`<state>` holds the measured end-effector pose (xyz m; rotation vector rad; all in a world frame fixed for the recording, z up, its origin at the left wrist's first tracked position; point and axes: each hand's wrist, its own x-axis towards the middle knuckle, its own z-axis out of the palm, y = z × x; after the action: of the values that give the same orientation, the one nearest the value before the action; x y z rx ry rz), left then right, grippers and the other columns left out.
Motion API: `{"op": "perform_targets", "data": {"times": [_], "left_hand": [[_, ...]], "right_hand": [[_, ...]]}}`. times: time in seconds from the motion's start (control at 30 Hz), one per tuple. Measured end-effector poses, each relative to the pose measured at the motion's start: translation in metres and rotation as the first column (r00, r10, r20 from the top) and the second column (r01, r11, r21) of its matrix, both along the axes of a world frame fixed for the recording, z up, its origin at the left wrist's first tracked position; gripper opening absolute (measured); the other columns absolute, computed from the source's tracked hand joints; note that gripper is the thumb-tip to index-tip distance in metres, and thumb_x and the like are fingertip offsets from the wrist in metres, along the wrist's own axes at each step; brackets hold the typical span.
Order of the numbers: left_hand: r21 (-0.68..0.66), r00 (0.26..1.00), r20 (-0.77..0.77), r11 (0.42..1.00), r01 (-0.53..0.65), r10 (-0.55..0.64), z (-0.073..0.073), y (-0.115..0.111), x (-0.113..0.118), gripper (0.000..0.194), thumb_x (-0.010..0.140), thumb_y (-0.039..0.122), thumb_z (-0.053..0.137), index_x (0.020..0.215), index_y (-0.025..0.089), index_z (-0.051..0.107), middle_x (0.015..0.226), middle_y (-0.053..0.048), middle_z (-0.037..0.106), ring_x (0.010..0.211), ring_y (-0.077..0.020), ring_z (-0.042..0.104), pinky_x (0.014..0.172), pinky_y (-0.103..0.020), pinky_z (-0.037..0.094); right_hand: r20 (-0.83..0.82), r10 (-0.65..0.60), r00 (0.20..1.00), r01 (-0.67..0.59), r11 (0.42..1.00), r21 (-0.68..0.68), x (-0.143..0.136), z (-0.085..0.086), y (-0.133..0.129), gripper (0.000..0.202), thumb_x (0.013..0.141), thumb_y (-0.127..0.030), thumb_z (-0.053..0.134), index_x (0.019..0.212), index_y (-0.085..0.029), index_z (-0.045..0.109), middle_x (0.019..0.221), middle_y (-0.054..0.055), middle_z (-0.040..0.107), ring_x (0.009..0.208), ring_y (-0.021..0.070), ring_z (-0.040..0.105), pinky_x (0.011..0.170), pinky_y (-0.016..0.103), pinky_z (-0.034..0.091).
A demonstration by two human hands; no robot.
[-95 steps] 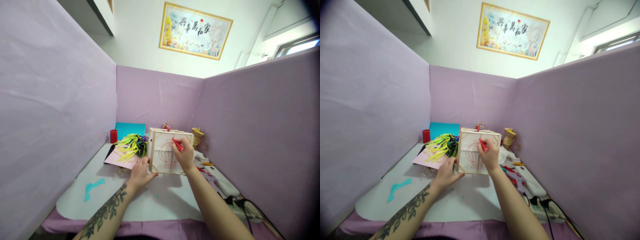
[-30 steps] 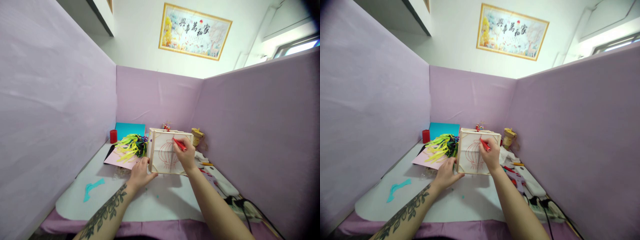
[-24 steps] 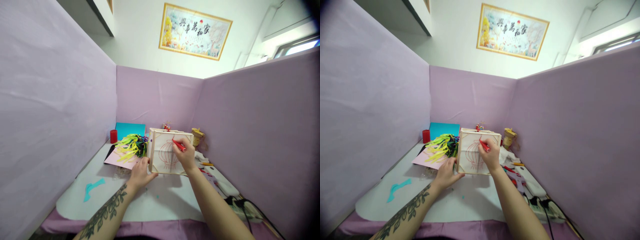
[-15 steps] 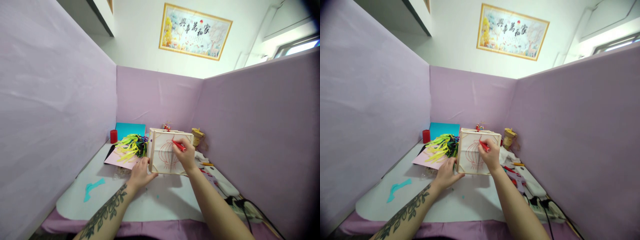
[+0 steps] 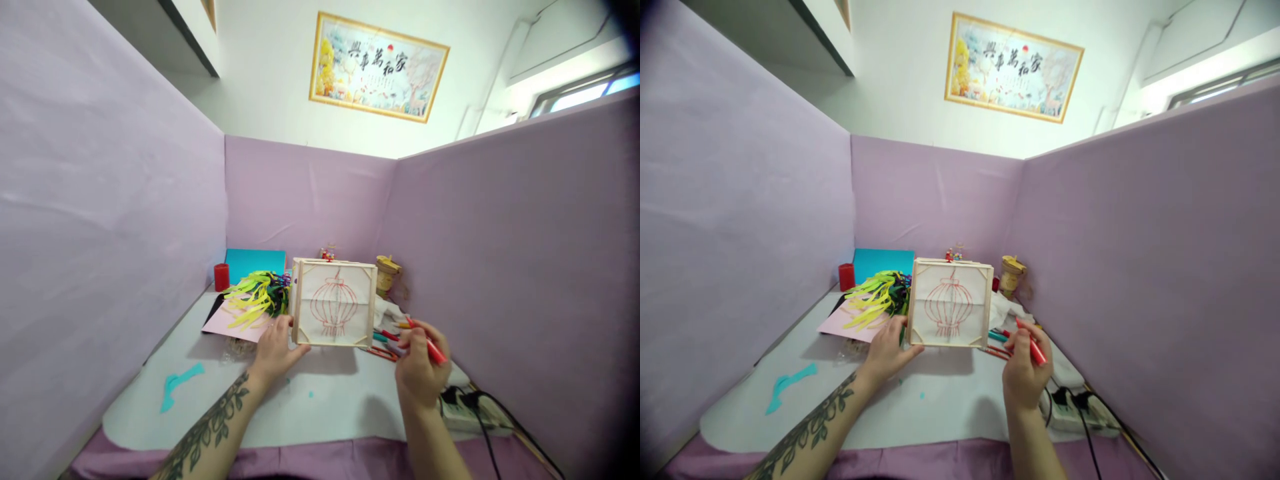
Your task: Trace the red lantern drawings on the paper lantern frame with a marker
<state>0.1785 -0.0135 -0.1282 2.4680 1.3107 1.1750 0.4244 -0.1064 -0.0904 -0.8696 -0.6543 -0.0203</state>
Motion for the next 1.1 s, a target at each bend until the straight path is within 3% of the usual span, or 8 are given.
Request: {"op": "perform_targets", "data": {"times": [0.13, 0.27, 0.47, 0.9, 1.1], "left_hand": [[0.061, 0.999, 0.041, 0.998, 0.001, -0.003, -0.002, 0.003, -0.001, 0.045, 0.073, 0.039, 0.072, 0.106, 0.019, 0.048, 0.102, -0.008, 0.061, 0.095, -0.0252, 0.062, 0.079, -0.038, 0.052], [0.101, 0.998, 0.062, 0.995, 0.006, -0.012, -0.004, 0.006, -0.002, 0.045, 0.076, 0.041, 0.069, 0.109, 0.018, 0.050, 0.103, -0.008, 0.061, 0.096, -0.0244, 0.062, 0.079, -0.037, 0.053], [0.123, 0.999, 0.044, 0.992, -0.020, 0.014, -0.009, 0.011, -0.003, 0.049, 0.081, 0.046, 0.064, 0.119, 0.017, 0.053, 0.107, -0.009, 0.060, 0.098, -0.0254, 0.062, 0.079, -0.038, 0.054], [0.023, 0.993, 0.104, 0.998, -0.059, 0.056, -0.006, 0.017, -0.008, 0.046, 0.089, 0.048, 0.051, 0.121, 0.016, 0.055, 0.108, -0.012, 0.059, 0.101, -0.0269, 0.060, 0.084, -0.041, 0.051], [-0.010, 0.992, 0.112, 0.998, -0.059, 0.059, -0.007, 0.017, -0.007, 0.047, 0.088, 0.048, 0.051, 0.122, 0.015, 0.055, 0.108, -0.012, 0.057, 0.102, -0.0271, 0.059, 0.085, -0.042, 0.051]], "right_hand": [[0.015, -0.044, 0.999, 0.046, 0.976, -0.212, 0.007, -0.046, 0.007, 0.032, 0.081, -0.040, 0.063, 0.103, -0.017, 0.064, 0.085, 0.005, 0.067, 0.078, 0.0182, 0.064, 0.078, 0.034, 0.051], [0.213, 0.043, 0.976, 0.031, 0.942, -0.333, 0.009, -0.066, 0.021, 0.030, 0.084, -0.040, 0.056, 0.102, -0.018, 0.064, 0.106, 0.012, 0.068, 0.104, 0.0250, 0.062, 0.093, 0.041, 0.046], [0.208, 0.173, 0.963, -0.053, 0.873, -0.485, 0.004, -0.069, 0.023, 0.035, 0.080, -0.037, 0.056, 0.110, -0.019, 0.059, 0.114, 0.013, 0.067, 0.103, 0.0250, 0.064, 0.086, 0.038, 0.050], [0.183, 0.329, 0.926, -0.246, 0.897, -0.368, -0.003, -0.069, 0.021, 0.036, 0.080, -0.032, 0.065, 0.114, -0.023, 0.054, 0.122, 0.012, 0.062, 0.111, 0.0241, 0.062, 0.093, 0.043, 0.053], [0.162, 0.327, 0.931, -0.252, 0.898, -0.362, -0.004, -0.066, 0.021, 0.035, 0.079, -0.034, 0.067, 0.110, -0.022, 0.056, 0.118, 0.012, 0.064, 0.108, 0.0233, 0.064, 0.090, 0.040, 0.054]]}}
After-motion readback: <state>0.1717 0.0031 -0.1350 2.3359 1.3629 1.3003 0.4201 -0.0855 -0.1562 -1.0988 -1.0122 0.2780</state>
